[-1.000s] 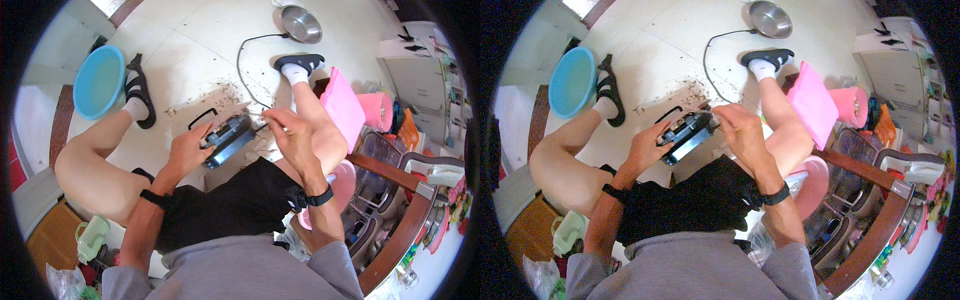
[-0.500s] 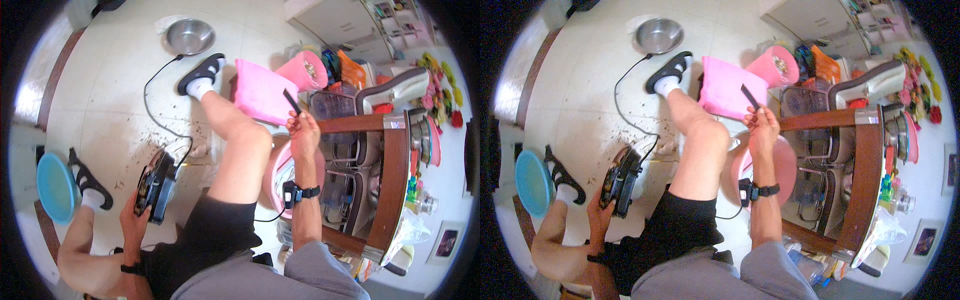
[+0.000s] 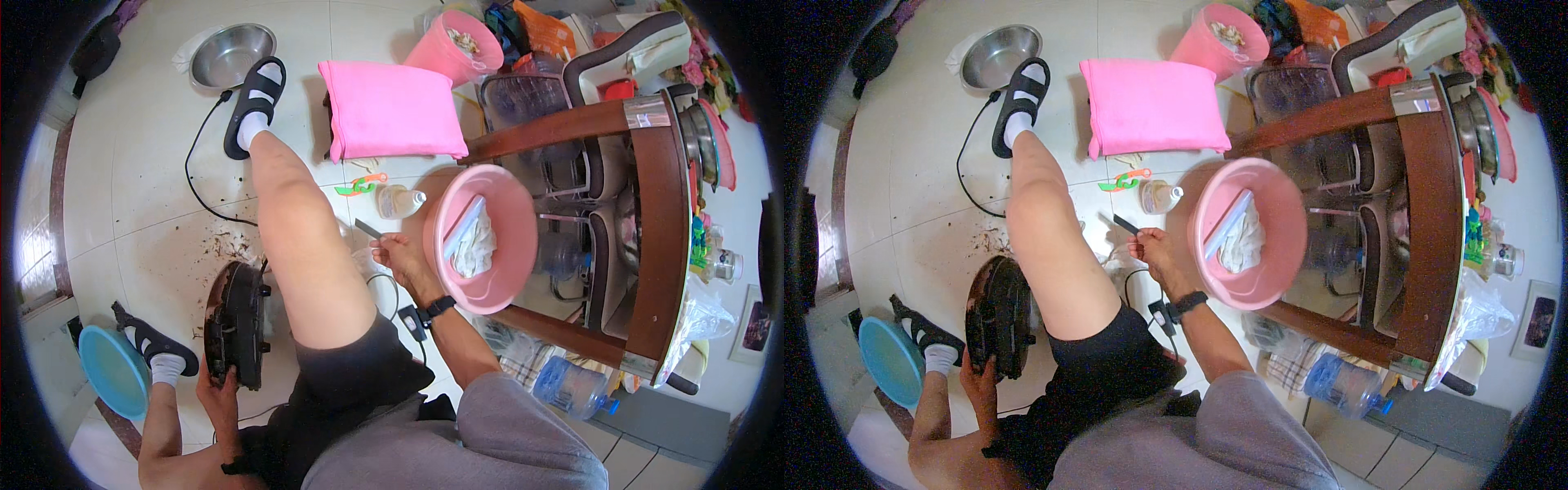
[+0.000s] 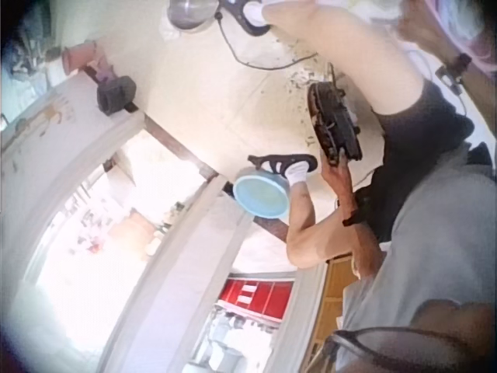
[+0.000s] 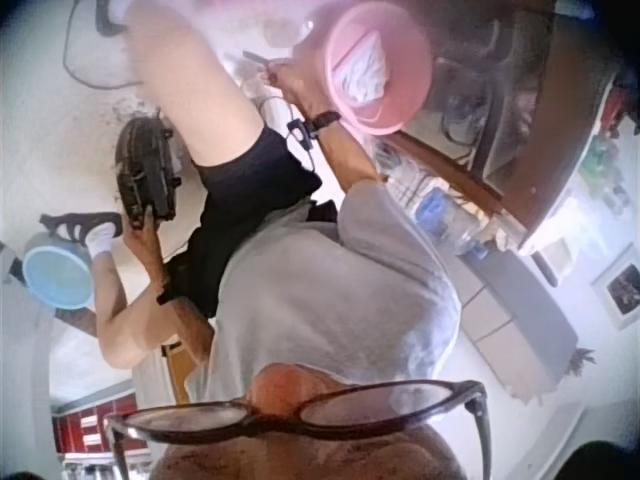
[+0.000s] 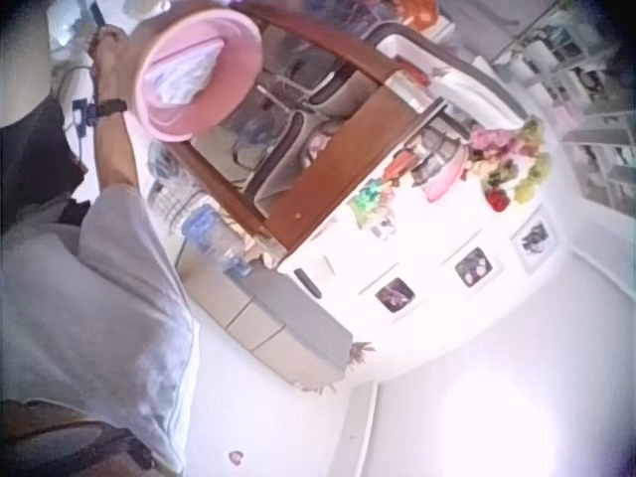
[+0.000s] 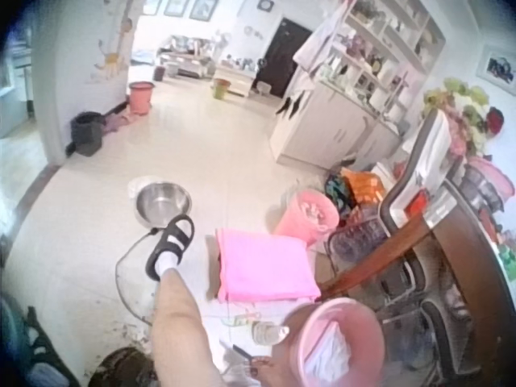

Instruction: Repairing a waffle maker using a screwdriver and pliers.

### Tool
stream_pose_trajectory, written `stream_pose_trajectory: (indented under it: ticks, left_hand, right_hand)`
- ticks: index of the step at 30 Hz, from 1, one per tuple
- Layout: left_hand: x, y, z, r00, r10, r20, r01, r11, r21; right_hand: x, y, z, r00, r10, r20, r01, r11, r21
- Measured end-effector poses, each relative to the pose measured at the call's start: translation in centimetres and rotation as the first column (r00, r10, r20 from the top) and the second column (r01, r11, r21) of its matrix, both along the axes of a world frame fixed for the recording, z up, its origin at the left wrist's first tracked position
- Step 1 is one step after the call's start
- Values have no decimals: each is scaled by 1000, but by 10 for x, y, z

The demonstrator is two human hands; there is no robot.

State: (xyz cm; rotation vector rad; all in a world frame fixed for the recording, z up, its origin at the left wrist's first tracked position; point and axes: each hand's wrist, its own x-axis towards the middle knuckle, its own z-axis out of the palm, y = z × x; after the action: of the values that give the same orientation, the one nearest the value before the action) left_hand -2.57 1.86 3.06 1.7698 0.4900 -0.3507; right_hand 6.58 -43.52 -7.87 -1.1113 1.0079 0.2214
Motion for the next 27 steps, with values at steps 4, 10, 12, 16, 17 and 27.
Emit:
stream_pose_trajectory:
  ticks: [4, 10, 12, 16, 17, 27]
  left_hand:
    - [6, -4, -1, 1000, 0, -9, 0, 1000, 0]
    - [7, -4, 3, 998, -27, 52, 27, 1000, 9]
    - [0, 0, 12, 995, 96, 9, -96, 995, -30]
    - [10, -8, 3, 999, -16, -44, 19, 998, 60]
    - [12, -9, 6, 999, -32, -22, 34, 996, 82]
    - [8, -7, 6, 1000, -5, 23, 1, 987, 161]
  right_hand:
    - [-32, -19, -57, 980, -119, -162, 117, 993, -22]
    - [-51, -17, -73, 938, -161, -307, 159, 987, -31]
    - [-62, -9, -51, 723, 667, -182, -661, 590, -463]
    - [-69, -39, -35, 669, 636, -385, -716, 412, -563]
    - [-59, -26, -35, 751, 556, -356, -648, 518, -558]
    - [132, 126, -31, 53, 956, -289, -335, -256, -907]
